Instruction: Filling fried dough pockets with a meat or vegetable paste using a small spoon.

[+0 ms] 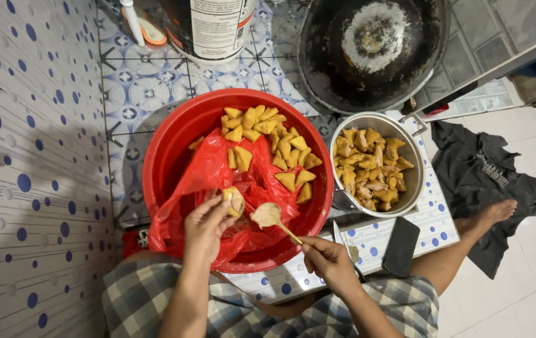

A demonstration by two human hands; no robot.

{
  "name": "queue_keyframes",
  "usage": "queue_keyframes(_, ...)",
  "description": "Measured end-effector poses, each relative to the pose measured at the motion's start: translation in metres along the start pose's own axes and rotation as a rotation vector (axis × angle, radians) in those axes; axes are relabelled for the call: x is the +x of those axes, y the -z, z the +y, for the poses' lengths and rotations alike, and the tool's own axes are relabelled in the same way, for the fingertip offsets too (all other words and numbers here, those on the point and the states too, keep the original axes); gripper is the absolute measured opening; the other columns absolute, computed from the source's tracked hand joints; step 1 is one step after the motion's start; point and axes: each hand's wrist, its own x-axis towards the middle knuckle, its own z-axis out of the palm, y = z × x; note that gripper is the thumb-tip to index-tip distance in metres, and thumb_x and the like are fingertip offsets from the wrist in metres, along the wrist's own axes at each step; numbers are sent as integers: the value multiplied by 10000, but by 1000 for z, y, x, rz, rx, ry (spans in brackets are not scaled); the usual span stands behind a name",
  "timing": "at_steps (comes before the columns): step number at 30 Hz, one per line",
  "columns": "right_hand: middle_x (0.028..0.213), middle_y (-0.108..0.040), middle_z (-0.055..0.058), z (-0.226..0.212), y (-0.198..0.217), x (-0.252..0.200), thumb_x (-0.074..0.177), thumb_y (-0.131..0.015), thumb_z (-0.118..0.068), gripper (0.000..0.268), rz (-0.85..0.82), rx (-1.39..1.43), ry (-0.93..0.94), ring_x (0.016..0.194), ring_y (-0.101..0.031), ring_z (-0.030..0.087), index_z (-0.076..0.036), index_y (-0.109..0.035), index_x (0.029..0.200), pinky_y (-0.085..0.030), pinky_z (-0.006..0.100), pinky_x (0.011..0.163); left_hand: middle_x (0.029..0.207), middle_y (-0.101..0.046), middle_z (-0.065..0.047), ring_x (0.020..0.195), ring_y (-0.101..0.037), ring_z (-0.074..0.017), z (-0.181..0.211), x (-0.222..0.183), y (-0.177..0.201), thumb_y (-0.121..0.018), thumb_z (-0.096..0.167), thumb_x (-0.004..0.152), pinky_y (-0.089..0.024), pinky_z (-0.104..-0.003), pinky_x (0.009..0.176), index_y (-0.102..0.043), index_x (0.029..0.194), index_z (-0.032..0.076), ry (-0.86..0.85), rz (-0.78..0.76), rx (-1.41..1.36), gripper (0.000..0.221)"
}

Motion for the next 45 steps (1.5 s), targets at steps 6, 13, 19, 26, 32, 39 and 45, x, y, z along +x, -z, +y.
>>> queue_keyframes(6,513,-627,77,-15,-11,8,916,-663,8,245,-14,-93,-29,425,-514,125,33,-835,1088,-382,244,408,1057,-765,-244,902,-748,-295,-17,3,9,-737,-47,825,-629,-350,713,-698,1193,-75,61,-69,86,370)
queue_keyframes(13,587,-660,67,-42,-20,3,928,-645,-53,300,24,-343,-208,486,-529,117,-31,-820,1171,-413,247,451,1000,-757,-200,812,-735,-259,-6,-8,-4,-743,-52,837,-641,-312,686,-737,1124,-94,160,-100,189,289)
queue_keyframes(19,658,-702,39,-58,-14,-2,919,-654,-142,278,-31,-695,-258,524,-543,121,-147,-823,1140,-458,267,544,1015,-763,-217,795,-715,-271,-11,0,1,-705,-62,863,-648,-346,692,-746,1120,-49,127,-72,179,261)
queue_keyframes(26,645,-781,44,-54,-9,-15,900,-649,-109,292,130,-682,-97,443,-572,104,-148,-815,1137,-454,261,444,1063,-716,-203,882,-704,-279,-14,2,-4,-716,10,887,-621,-356,745,-693,1149,-122,173,-6,38,295)
queue_keyframes(32,782,-829,75,-44,-23,-16,827,-676,-51,279,208,-725,271,473,-700,152,-100,-797,1073,-558,291,487,1106,-735,-234,899,-717,-295,1,-13,-26,-717,53,872,-633,-353,779,-697,1199,-105,337,-32,212,364)
queue_keyframes(39,932,-788,172,-32,-28,-11,801,-649,15,366,305,-1016,518,466,-719,204,-90,-768,1130,-583,301,400,1023,-751,-236,871,-728,-304,0,-10,-25,-738,30,857,-637,-361,774,-726,1132,-109,377,-75,269,308)
queue_keyframes(45,736,-773,109,-38,-25,-8,833,-661,16,386,398,-922,537,453,-664,170,-129,-755,1179,-533,310,425,1137,-726,-240,905,-726,-315,-2,-11,-30,-697,15,903,-643,-319,744,-698,1191,-99,427,27,157,310)
